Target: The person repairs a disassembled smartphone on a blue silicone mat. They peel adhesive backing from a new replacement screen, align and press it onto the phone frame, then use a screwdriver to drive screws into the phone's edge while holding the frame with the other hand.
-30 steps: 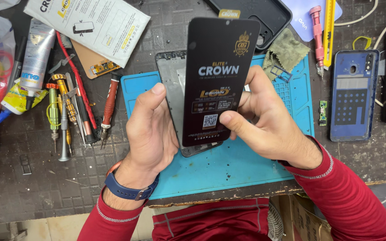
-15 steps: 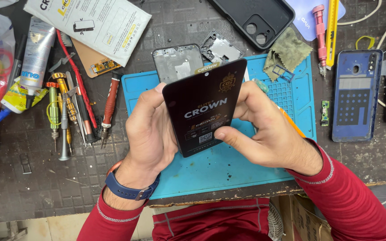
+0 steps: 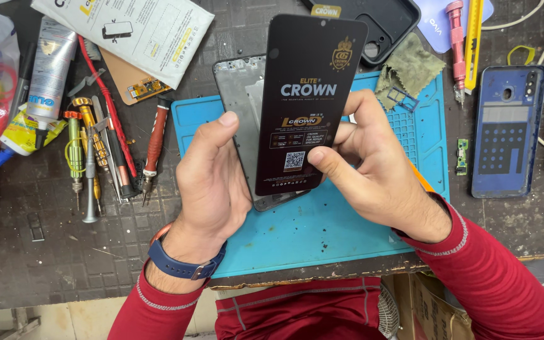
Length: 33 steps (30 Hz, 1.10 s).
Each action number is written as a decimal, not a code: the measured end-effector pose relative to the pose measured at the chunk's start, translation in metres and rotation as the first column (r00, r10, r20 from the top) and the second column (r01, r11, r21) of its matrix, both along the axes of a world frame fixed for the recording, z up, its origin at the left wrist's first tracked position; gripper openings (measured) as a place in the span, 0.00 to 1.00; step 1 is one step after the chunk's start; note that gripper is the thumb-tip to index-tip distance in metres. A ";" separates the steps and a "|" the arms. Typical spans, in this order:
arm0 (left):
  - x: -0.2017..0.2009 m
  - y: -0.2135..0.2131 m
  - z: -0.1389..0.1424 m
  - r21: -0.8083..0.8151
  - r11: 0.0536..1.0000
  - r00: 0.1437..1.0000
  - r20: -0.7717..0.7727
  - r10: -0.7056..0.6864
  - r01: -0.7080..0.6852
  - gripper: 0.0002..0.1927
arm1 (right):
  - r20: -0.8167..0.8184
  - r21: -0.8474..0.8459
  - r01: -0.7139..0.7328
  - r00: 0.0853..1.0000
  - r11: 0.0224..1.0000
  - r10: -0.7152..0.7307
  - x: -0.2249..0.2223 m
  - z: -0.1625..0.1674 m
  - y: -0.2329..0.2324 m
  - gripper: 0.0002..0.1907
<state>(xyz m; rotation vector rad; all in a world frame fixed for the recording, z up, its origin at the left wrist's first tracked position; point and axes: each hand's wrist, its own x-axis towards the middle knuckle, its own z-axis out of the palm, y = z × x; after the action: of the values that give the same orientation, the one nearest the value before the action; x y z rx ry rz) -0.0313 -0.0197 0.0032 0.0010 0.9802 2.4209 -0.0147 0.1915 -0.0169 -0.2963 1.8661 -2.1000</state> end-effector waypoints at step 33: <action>0.006 0.001 -0.014 -0.012 0.993 0.993 0.002 0.119 -0.118 0.33 | -0.154 0.313 0.067 0.988 0.947 -0.019 0.003 0.011 -0.010 0.26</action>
<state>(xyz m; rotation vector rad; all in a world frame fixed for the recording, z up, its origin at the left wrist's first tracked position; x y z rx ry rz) -0.0252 -0.0183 -0.0106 -0.0663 1.0201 2.5217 -0.0121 0.1812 -0.0063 -0.3453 2.2780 -1.8055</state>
